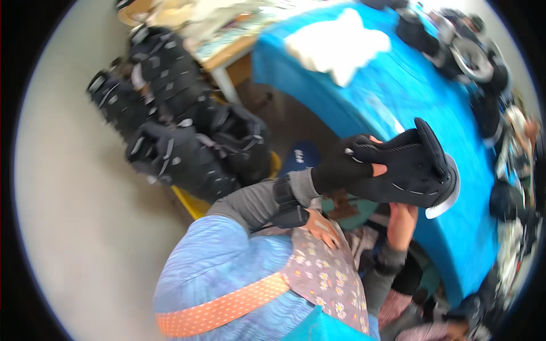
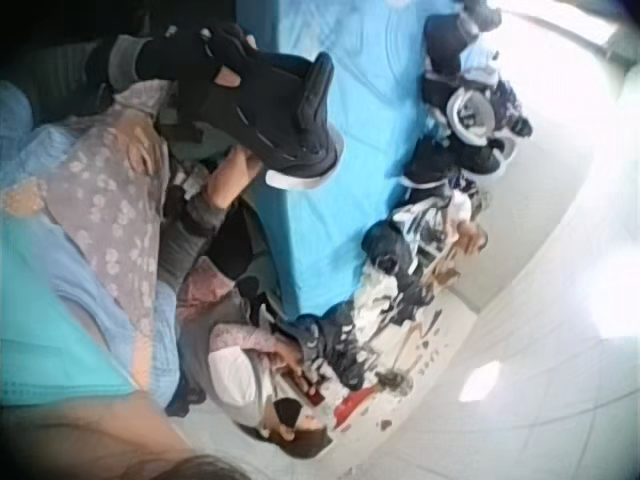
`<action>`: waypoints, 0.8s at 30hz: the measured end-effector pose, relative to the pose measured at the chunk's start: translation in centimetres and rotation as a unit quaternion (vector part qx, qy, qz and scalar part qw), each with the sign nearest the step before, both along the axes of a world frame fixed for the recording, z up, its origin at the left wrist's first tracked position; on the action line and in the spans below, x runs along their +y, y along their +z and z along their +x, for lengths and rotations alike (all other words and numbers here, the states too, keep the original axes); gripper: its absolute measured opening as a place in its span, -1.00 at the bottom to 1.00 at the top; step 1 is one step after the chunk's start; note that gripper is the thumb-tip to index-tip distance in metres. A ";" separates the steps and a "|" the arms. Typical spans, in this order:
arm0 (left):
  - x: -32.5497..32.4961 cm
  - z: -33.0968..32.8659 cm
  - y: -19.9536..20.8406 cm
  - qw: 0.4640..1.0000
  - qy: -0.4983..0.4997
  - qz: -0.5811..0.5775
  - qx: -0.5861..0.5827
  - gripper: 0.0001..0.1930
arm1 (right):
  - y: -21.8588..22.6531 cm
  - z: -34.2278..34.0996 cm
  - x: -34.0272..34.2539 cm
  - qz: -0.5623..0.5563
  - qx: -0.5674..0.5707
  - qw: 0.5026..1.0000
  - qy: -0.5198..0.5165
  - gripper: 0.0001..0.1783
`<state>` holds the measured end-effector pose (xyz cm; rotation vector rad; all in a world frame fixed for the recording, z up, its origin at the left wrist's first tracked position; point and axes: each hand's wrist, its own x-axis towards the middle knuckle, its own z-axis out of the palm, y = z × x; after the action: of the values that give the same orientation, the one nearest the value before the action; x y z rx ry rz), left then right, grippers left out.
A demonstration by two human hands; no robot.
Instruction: Inserting foam padding and inner lining into shoe components during manufacturing.
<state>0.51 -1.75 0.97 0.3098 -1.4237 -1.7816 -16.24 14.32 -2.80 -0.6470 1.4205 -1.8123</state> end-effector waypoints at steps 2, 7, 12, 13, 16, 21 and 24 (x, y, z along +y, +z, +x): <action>-1.3 1.7 0.1 0.996 0.084 -0.027 -0.020 -0.75 | 0.9 -0.5 1.7 0.094 0.039 0.994 -0.040 -0.62; -4.8 7.7 0.6 0.979 0.196 -0.047 0.014 -0.76 | -1.5 -3.7 6.1 0.100 0.036 0.993 -0.049 -0.75; -6.5 13.9 1.5 0.929 0.365 -0.044 -0.052 -0.80 | -2.3 -4.9 8.6 0.060 -0.007 0.993 -0.105 -0.83; -6.6 14.6 2.1 0.909 0.408 -0.035 -0.077 -0.79 | -2.4 -5.0 8.7 0.060 -0.009 0.992 -0.110 -0.83; -6.9 16.1 2.8 0.930 0.357 0.089 -0.011 -0.81 | -2.7 -5.0 9.0 0.051 -0.024 0.991 -0.118 -0.84; -7.5 17.9 1.5 0.909 0.401 0.015 -0.110 -0.66 | -3.1 -5.1 9.7 0.052 -0.028 0.993 -0.104 -0.84; -6.6 19.6 3.4 0.882 0.460 -0.075 -0.071 -0.52 | -3.1 -5.8 10.0 0.053 -0.027 0.994 -0.095 -0.84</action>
<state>20.06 -8.40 4.40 0.8805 -1.1870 -0.8721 -21.99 24.27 -5.91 -0.4160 1.5748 -1.8687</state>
